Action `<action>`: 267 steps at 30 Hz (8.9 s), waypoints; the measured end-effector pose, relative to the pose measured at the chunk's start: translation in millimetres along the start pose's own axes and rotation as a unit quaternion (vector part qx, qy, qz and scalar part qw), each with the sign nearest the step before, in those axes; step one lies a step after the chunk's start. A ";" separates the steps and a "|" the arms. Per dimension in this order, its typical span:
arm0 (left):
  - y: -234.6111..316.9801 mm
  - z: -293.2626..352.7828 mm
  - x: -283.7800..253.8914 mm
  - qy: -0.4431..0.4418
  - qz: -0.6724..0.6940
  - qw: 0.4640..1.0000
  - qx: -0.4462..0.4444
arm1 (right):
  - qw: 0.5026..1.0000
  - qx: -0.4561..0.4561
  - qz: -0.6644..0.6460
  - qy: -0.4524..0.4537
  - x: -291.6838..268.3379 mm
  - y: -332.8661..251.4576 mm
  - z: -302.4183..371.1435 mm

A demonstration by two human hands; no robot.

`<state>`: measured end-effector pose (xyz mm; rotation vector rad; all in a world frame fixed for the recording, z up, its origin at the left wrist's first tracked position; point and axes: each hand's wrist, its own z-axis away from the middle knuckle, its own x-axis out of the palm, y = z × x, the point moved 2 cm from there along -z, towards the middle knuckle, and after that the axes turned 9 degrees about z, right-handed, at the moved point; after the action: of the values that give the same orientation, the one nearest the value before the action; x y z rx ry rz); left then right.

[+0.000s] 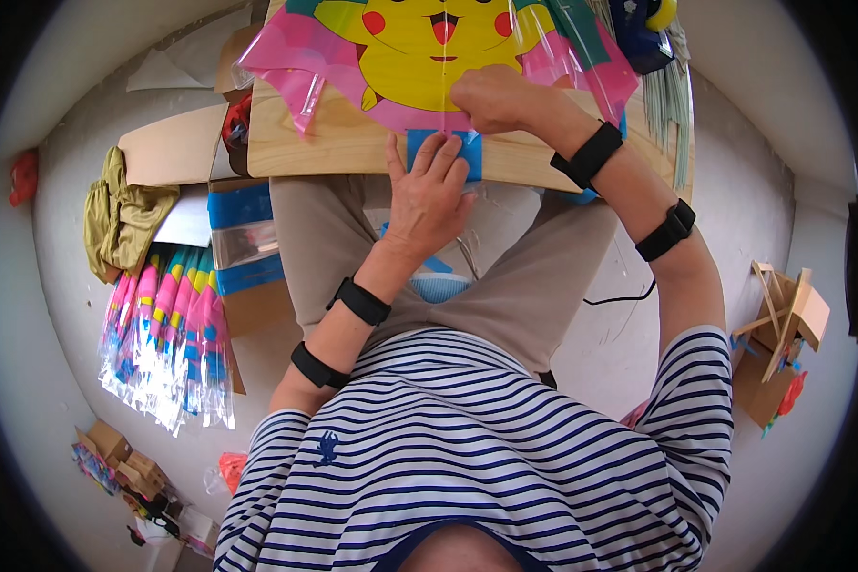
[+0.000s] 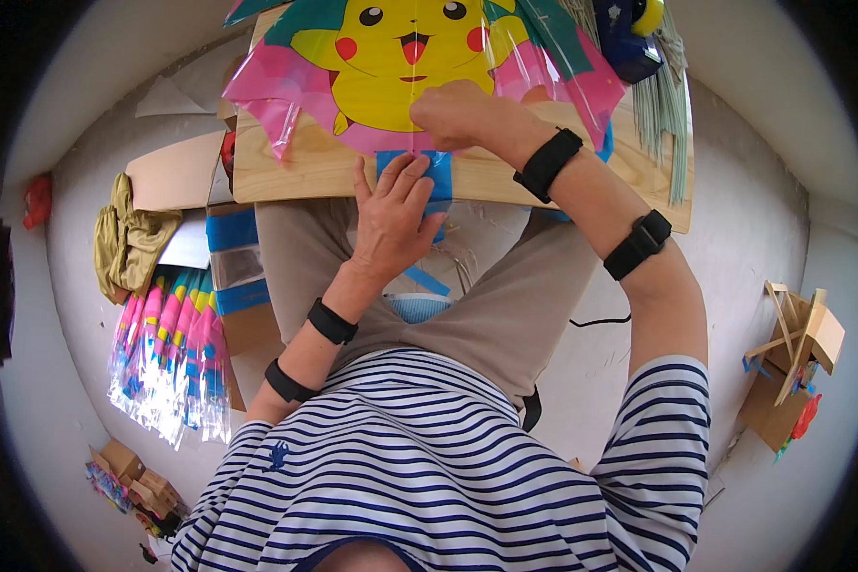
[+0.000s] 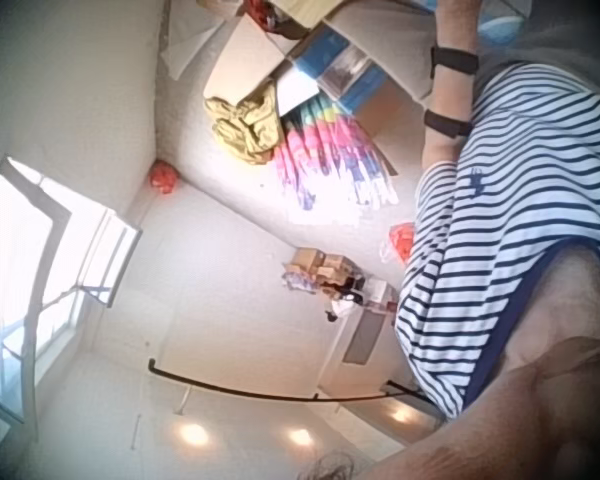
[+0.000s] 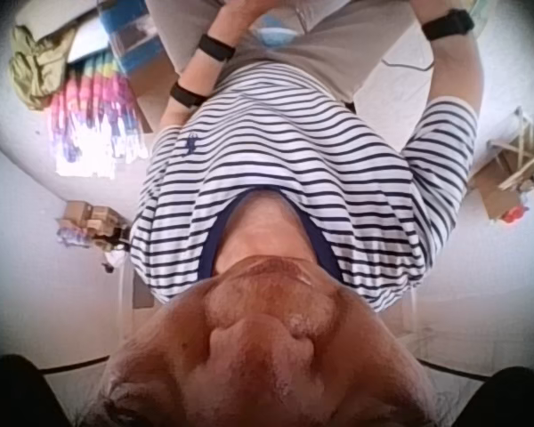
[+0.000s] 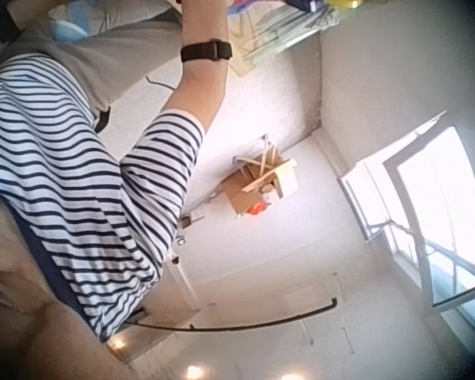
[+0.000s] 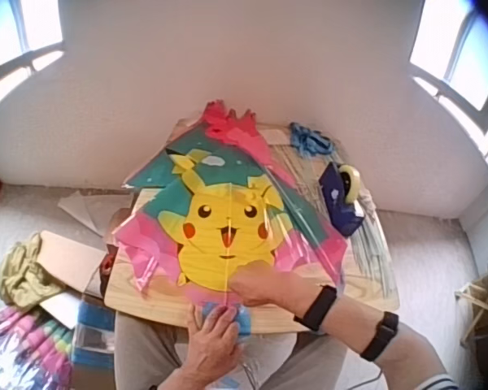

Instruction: Apply blue tape to secure a thin bamboo frame and decorative tail streamers to a colorful plastic kite featuring a Pikachu graphic.

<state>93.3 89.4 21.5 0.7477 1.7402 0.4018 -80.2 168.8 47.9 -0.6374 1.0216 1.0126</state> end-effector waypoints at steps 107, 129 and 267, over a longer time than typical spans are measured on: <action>-77.7 -47.1 -6.1 0.197 0.452 0.813 -0.309 | 0.813 0.330 -0.305 0.371 73.2 -51.1 39.6; 61.9 -27.7 -93.7 0.243 0.668 0.674 -0.200 | 0.490 0.194 -0.733 0.430 -19.9 -141.7 119.6; 20.3 36.0 -35.4 0.004 0.669 0.663 -0.337 | 0.489 0.340 -0.658 0.461 38.5 -118.2 200.7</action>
<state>138.6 76.9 49.0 1.3225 0.5721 1.9113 111.2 299.1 94.0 -0.9849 1.2323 -1.2664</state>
